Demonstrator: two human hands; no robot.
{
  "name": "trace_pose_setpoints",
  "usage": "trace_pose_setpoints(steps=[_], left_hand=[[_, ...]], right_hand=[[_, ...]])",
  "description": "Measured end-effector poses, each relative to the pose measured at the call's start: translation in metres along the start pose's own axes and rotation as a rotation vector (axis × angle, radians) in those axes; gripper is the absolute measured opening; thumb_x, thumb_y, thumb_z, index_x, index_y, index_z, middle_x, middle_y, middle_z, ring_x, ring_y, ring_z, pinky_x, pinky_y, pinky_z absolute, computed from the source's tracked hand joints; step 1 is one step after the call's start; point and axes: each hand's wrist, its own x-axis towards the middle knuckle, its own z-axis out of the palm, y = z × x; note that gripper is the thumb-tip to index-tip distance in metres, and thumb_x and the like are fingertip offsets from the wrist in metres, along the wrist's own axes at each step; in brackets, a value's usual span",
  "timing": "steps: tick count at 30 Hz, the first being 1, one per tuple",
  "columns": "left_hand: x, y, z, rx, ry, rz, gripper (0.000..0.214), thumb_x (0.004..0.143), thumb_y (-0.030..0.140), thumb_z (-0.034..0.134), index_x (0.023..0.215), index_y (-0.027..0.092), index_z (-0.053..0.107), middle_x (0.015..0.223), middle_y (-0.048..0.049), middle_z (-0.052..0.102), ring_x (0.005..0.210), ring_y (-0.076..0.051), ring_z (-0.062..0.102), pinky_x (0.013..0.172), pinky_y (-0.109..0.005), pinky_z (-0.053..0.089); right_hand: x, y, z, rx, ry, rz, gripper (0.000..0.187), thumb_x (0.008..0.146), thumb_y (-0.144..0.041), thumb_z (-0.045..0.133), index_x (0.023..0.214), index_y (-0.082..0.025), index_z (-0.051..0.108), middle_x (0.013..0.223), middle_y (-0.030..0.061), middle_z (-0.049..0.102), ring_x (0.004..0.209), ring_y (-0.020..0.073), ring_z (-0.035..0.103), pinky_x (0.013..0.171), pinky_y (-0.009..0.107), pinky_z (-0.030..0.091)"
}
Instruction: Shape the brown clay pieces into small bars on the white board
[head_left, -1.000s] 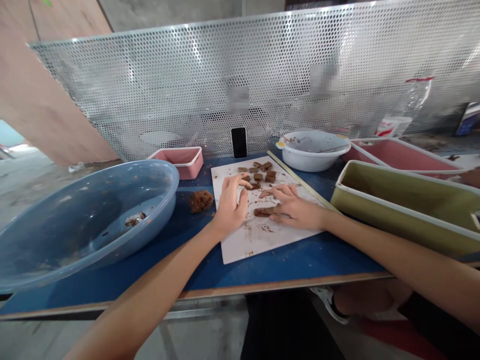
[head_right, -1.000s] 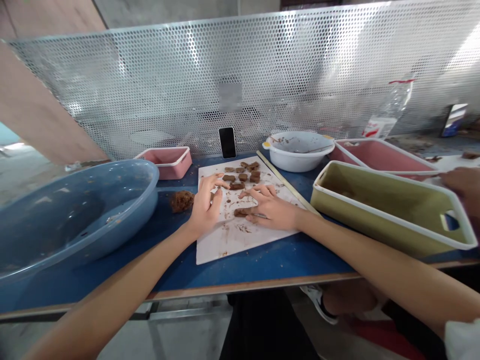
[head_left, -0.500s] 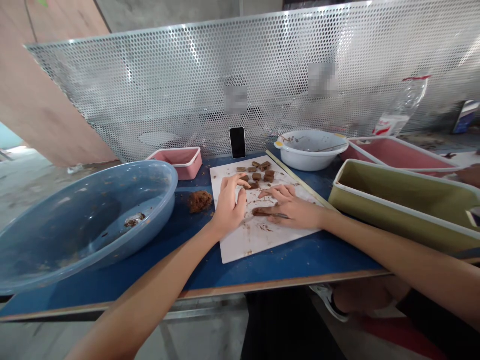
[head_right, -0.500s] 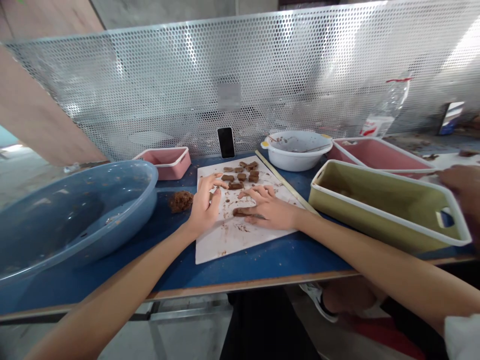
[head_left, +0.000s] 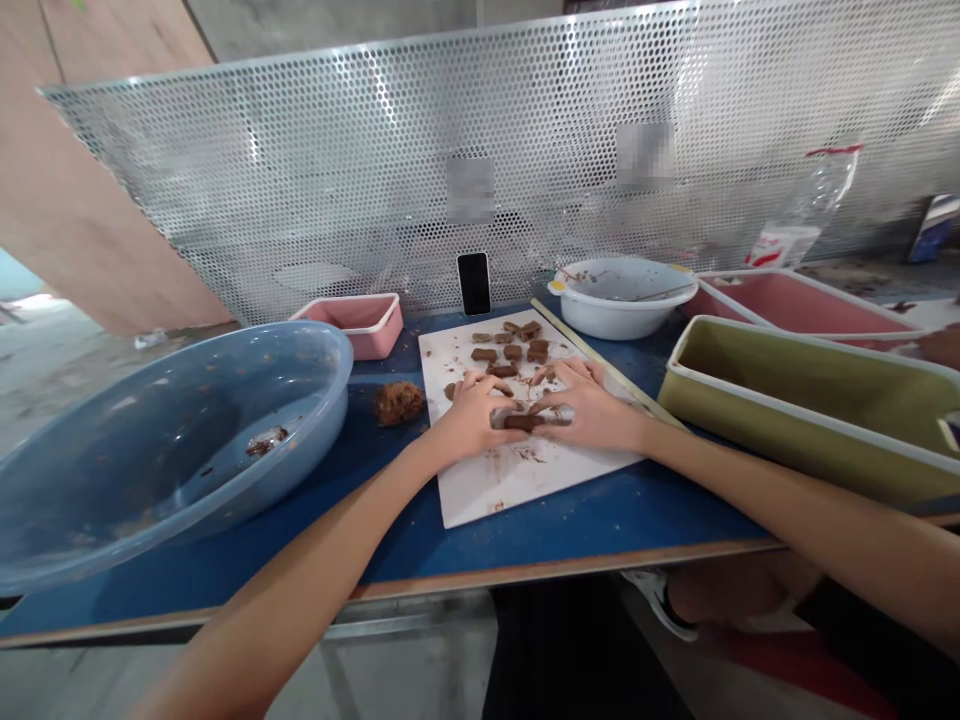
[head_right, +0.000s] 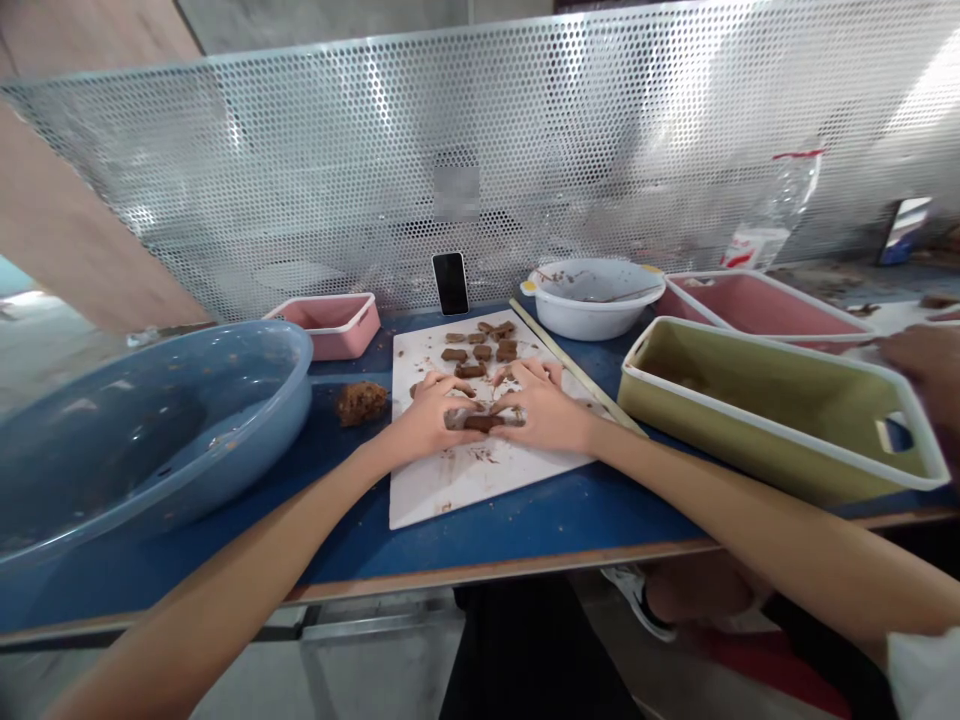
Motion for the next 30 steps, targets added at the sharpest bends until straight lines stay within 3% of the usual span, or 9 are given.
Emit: trace_pose_setpoints(steps=[8,21,30], left_hand=[[0.001,-0.003,0.003,0.006,0.019,0.019,0.025,0.095,0.054,0.089,0.101,0.030,0.091,0.132,-0.0119,0.074,0.130,-0.039,0.056,0.115,-0.060,0.052],[0.002,-0.004,0.007,0.039,0.040,0.011,0.025,0.096,0.056,0.087,0.096,0.032,0.093,0.129,-0.0132,0.075,0.129,-0.042,0.058,0.111,-0.068,0.051],[-0.003,-0.006,-0.001,0.033,0.034,-0.041,0.030,0.091,0.059,0.093,0.097,0.029,0.091,0.130,-0.0117,0.075,0.132,-0.041,0.056,0.118,-0.067,0.047]], right_hand=[[0.001,-0.003,0.005,-0.009,0.045,-0.008,0.025,0.101,-0.053,0.081,0.098,-0.031,0.092,0.146,0.0119,0.066,0.141,0.0410,0.055,0.120,0.069,0.045],[-0.001,-0.012,0.005,-0.046,0.077,0.032,0.023,0.101,-0.050,0.083,0.089,-0.032,0.092,0.140,0.0090,0.073,0.135,0.0393,0.057,0.112,0.063,0.042],[-0.005,0.000,-0.002,-0.070,0.049,0.009,0.022,0.097,-0.054,0.087,0.099,-0.033,0.092,0.143,0.0118,0.068,0.139,0.0431,0.055,0.118,0.069,0.046]])
